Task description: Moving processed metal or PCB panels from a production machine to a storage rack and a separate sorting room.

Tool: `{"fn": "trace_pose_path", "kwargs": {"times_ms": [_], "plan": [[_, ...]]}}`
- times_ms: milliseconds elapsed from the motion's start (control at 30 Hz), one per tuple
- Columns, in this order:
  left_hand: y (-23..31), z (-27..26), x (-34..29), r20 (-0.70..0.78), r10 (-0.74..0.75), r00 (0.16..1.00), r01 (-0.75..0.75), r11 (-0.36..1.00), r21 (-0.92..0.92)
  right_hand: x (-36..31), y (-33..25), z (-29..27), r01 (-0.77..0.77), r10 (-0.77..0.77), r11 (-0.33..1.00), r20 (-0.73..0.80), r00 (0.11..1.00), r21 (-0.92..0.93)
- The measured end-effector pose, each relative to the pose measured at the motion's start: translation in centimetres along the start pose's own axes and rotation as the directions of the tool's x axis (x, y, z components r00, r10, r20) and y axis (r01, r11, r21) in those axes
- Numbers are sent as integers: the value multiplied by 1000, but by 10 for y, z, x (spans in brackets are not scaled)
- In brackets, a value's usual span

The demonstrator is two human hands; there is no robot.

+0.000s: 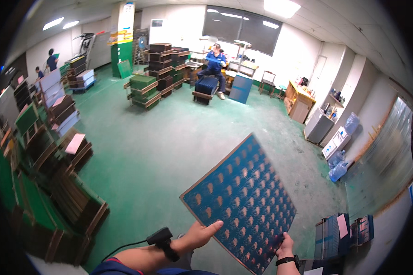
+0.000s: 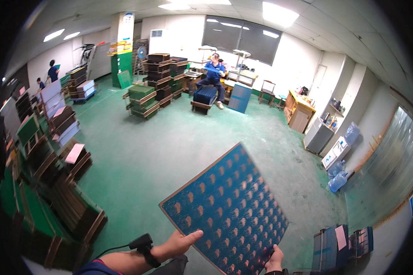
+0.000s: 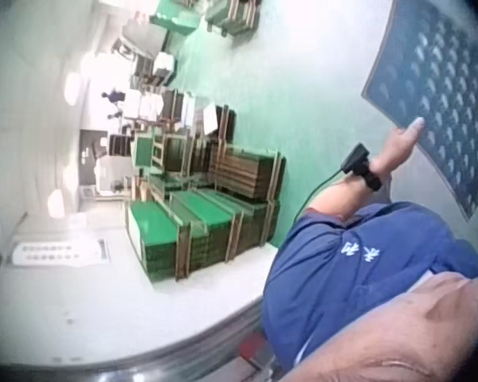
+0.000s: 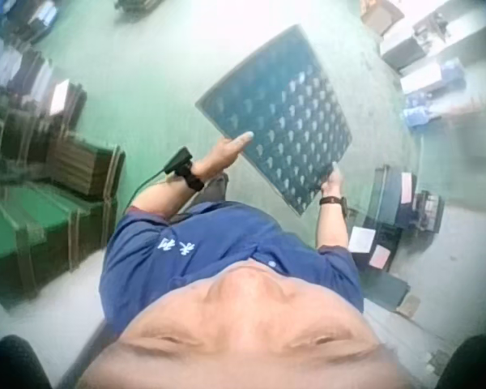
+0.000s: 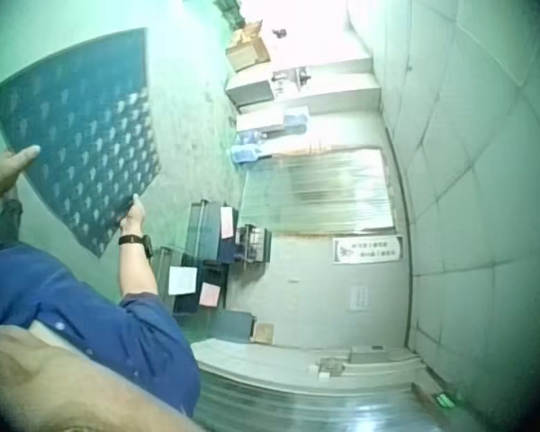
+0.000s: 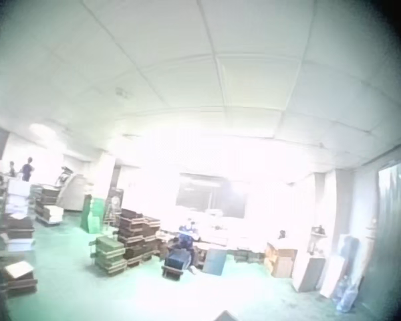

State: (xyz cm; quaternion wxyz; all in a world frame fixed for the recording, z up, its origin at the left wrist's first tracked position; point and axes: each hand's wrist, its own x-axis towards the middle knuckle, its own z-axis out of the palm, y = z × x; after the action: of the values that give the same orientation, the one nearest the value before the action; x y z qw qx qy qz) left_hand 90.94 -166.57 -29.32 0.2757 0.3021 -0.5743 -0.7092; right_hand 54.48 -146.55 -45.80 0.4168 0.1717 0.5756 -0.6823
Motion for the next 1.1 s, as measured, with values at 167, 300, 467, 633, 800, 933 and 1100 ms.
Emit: {"fn": "trace_pose_path", "kwargs": {"times_ms": [167,300,467,633,800,933,1100], "plan": [[23,-9,153,28,-283,959,284,957,-54,121,-53,34,-65,33,981,-173,984,-183],[23,-25,268,31,-409,912,409,899,-155,148,-111,82,-166,160,974,-50,986,-156],[4,-70,462,30,-410,912,390,841,-376,259,-208,215,-43,48,999,216,975,-23],[18,-113,619,-120,-390,913,226,727,-648,394,-309,405,-110,177,978,417,892,-179],[35,-178,746,-264,-409,874,100,681,-726,477,-387,631,108,24,968,512,859,-226],[-1,-253,865,-323,-358,876,-19,644,-765,534,-441,780,245,-67,944,599,798,-221],[45,-278,1051,-209,-440,873,87,564,-821,600,-516,894,432,-268,887,579,770,-164]]}}
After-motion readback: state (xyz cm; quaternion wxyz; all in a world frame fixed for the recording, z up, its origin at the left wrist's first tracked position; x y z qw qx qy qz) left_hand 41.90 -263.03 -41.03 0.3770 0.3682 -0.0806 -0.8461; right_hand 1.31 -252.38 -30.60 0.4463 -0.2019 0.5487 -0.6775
